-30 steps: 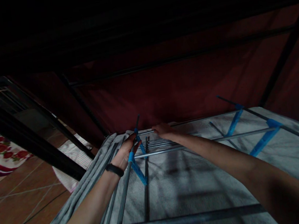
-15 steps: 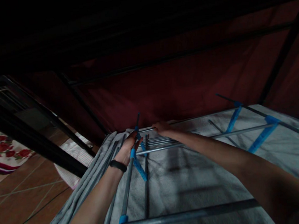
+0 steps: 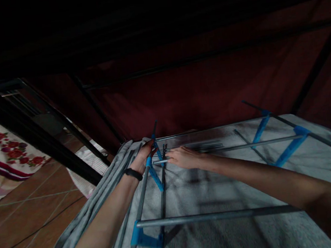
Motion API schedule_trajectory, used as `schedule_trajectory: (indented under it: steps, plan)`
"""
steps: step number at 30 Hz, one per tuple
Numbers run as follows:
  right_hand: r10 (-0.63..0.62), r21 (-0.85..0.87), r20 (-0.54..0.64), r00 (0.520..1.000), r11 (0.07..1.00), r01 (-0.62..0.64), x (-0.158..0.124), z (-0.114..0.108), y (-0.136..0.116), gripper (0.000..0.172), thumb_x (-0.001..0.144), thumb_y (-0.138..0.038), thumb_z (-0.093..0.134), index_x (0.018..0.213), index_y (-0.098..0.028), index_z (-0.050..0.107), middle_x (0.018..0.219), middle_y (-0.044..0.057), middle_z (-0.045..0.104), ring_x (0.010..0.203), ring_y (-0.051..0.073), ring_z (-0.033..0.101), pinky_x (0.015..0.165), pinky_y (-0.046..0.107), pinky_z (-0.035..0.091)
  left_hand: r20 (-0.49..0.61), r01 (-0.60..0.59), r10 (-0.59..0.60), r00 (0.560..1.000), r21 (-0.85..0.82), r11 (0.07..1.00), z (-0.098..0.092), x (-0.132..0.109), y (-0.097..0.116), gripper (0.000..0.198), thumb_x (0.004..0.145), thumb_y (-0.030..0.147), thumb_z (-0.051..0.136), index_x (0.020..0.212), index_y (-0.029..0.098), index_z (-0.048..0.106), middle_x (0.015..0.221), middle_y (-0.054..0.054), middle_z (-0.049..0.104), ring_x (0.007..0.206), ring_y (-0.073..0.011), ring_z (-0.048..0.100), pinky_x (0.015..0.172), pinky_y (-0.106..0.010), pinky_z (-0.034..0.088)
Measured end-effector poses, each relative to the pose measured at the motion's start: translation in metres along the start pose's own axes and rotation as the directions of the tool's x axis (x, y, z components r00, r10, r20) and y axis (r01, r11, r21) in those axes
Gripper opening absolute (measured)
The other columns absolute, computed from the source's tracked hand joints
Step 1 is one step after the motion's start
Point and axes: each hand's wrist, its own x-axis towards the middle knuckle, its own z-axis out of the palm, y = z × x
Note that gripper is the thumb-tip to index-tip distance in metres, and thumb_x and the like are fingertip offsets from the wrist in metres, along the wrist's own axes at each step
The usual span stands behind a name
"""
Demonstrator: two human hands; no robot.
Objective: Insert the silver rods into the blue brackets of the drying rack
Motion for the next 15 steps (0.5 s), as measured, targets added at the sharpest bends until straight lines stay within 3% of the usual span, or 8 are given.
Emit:
schedule_trajectory:
  steps: [3, 6, 11, 15]
  plan:
    - [0.002, -0.014, 0.064, 0.998, 1.0, -0.001, 0.0, 0.004, -0.004, 0.024, 0.099, -0.022, 0.046, 0.106, -0.015, 0.068, 0.104, 0.01, 0.068, 0.092, 0.019, 0.064, 0.077, 0.027, 0.042, -0.042, 0.019, -0.016, 0.999, 0.071, 0.997, -0.003, -0.011, 0.003, 0.008, 0.087, 0.027, 0.064, 0.087, 0.019, 0.067, 0.083, -0.006, 0.068, 0.075, -0.0154, 0.065, 0.066, -0.025, 0.054]
    - [-0.014, -0.005, 0.049, 0.999, 1.0, 0.015, -0.001, 0.004, -0.004, 0.025, 0.1, -0.02, 0.044, 0.106, -0.016, 0.068, 0.102, 0.01, 0.067, 0.089, 0.019, 0.063, 0.074, 0.027, 0.041, -0.069, 0.041, -0.033, 0.997, 0.109, 0.993, -0.013, -0.035, 0.002, 0.018, 0.085, 0.036, 0.067, 0.091, 0.019, 0.068, 0.083, -0.007, 0.069, 0.074, -0.0182, 0.065, 0.063, -0.028, 0.053]
    - [-0.024, 0.047, 0.0, 1.0, 0.999, 0.024, -0.006, 0.005, -0.007, 0.023, 0.099, -0.019, 0.047, 0.109, -0.016, 0.068, 0.102, 0.008, 0.066, 0.087, 0.018, 0.062, 0.072, 0.026, 0.041, 0.057, 0.124, -0.129, 0.99, 0.083, 0.989, -0.037, -0.081, -0.008, 0.03, 0.083, 0.046, 0.066, 0.086, 0.016, 0.068, 0.077, -0.009, 0.069, 0.063, -0.0186, 0.063, 0.058, -0.03, 0.053]
    - [-0.056, 0.092, -0.031, 0.998, 0.994, 0.058, -0.007, 0.007, -0.013, 0.02, 0.098, -0.021, 0.051, 0.105, -0.015, 0.069, 0.101, 0.008, 0.066, 0.089, 0.018, 0.061, 0.077, 0.026, 0.04, 0.089, 0.075, -0.086, 0.992, 0.123, 0.99, -0.044, -0.09, -0.012, 0.027, 0.084, 0.043, 0.062, 0.08, 0.016, 0.068, 0.069, -0.007, 0.065, 0.055, -0.0152, 0.058, 0.051, -0.026, 0.049]
